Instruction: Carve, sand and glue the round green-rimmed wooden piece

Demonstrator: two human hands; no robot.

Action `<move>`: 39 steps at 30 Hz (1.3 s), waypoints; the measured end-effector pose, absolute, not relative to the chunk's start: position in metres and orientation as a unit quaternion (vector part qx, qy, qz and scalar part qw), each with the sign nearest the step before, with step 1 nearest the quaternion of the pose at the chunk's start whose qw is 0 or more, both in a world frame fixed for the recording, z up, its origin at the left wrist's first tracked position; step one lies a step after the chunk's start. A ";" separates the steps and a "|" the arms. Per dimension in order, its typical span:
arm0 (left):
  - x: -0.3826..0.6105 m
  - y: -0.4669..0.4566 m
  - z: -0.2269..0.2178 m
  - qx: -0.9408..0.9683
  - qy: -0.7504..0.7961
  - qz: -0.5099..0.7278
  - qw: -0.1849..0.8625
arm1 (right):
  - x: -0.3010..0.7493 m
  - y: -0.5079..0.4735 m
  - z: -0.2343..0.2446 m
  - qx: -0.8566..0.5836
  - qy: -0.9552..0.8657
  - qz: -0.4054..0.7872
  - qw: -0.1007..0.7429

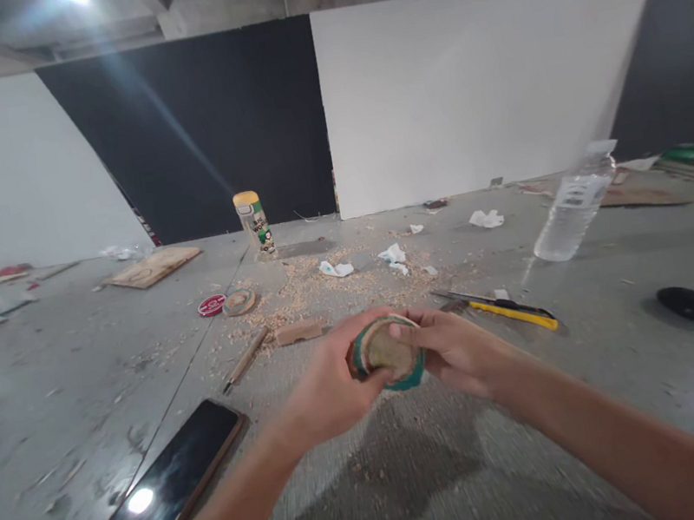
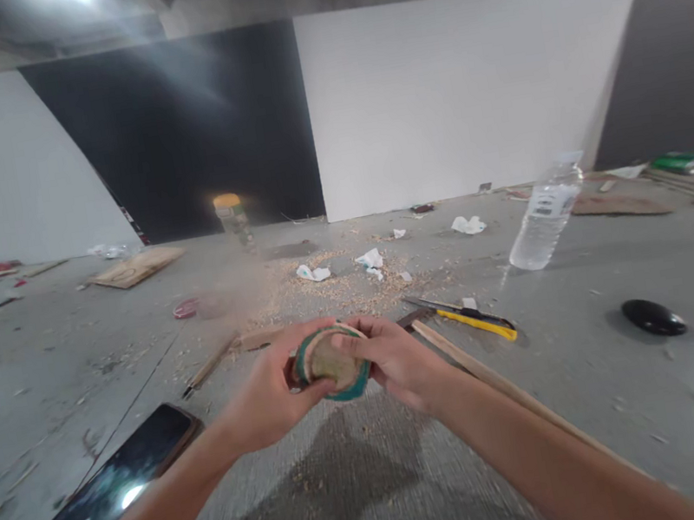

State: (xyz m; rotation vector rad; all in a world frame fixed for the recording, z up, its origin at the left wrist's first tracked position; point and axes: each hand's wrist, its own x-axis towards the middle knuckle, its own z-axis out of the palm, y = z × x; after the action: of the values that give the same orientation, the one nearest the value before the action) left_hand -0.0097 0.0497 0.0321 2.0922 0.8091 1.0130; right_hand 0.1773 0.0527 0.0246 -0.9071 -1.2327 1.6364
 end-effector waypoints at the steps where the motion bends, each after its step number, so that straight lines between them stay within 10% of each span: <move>1: -0.010 0.052 0.031 0.787 0.318 0.401 0.345 | 0.178 0.054 0.025 -0.357 -0.490 0.663 0.440; 14: -0.014 0.047 0.044 0.850 0.317 0.389 0.161 | 0.173 0.047 0.038 -0.333 -0.507 0.633 0.480; 22: -0.015 0.054 0.035 0.777 0.352 0.458 0.251 | 0.185 0.050 0.041 -0.347 -0.589 0.560 0.469; 29: -0.016 0.057 0.029 0.735 0.366 0.517 0.243 | 0.190 0.043 0.049 -0.474 -0.720 0.237 0.448; 39: -0.010 0.046 0.035 0.780 0.371 0.479 0.156 | 0.188 0.041 0.047 -0.516 -0.748 0.139 0.393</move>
State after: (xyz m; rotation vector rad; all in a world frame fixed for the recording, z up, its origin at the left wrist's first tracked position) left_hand -0.0101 0.0459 0.0346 2.2333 1.0636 1.3710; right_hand 0.1878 0.0412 0.0473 -1.3089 -1.8991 0.3526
